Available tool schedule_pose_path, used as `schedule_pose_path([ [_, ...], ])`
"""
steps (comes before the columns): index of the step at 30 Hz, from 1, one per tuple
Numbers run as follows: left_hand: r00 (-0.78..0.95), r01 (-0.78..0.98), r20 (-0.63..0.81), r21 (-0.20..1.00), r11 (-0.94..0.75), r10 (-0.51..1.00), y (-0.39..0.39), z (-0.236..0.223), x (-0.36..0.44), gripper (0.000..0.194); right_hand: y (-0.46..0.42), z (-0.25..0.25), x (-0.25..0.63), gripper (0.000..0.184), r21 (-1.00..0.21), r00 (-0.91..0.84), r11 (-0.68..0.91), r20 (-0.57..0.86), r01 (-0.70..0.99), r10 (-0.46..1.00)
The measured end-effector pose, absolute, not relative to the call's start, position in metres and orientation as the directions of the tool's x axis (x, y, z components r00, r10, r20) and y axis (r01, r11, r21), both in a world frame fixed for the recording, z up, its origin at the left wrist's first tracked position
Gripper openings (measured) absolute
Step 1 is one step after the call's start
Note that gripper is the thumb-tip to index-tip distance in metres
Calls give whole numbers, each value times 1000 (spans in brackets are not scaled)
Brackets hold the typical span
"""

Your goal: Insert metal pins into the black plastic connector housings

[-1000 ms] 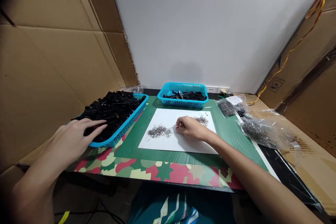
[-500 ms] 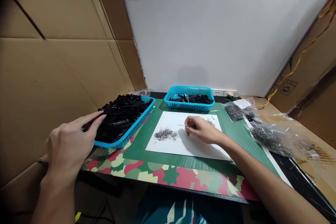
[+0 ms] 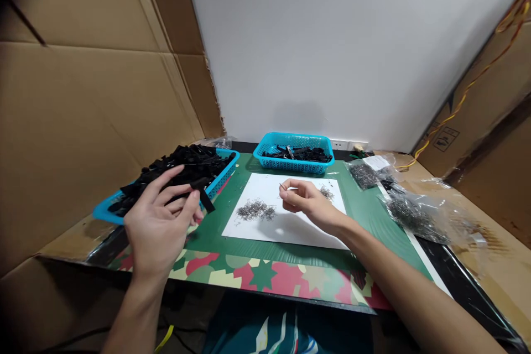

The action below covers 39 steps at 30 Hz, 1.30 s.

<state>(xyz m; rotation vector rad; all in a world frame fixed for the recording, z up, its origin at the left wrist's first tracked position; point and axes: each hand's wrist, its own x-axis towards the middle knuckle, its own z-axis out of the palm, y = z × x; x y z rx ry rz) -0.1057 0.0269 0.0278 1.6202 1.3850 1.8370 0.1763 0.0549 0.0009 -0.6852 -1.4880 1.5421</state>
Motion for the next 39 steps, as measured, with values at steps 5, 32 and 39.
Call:
schedule_pose_path([
  [5,-185,237,480,869,-435,857,22,17,-79,44,54,-2,169,28,-939,-510,33,216,-343,833],
  [32,296,477,237,802,-359,925,-13,-15,-31,18,58,-6,194,19,-977,-145,126,151,-169,978],
  [39,167,461,316,812,-358,934,-11,-14,-31,23,57,-8,195,21,-984,-148,121,140,-131,979],
])
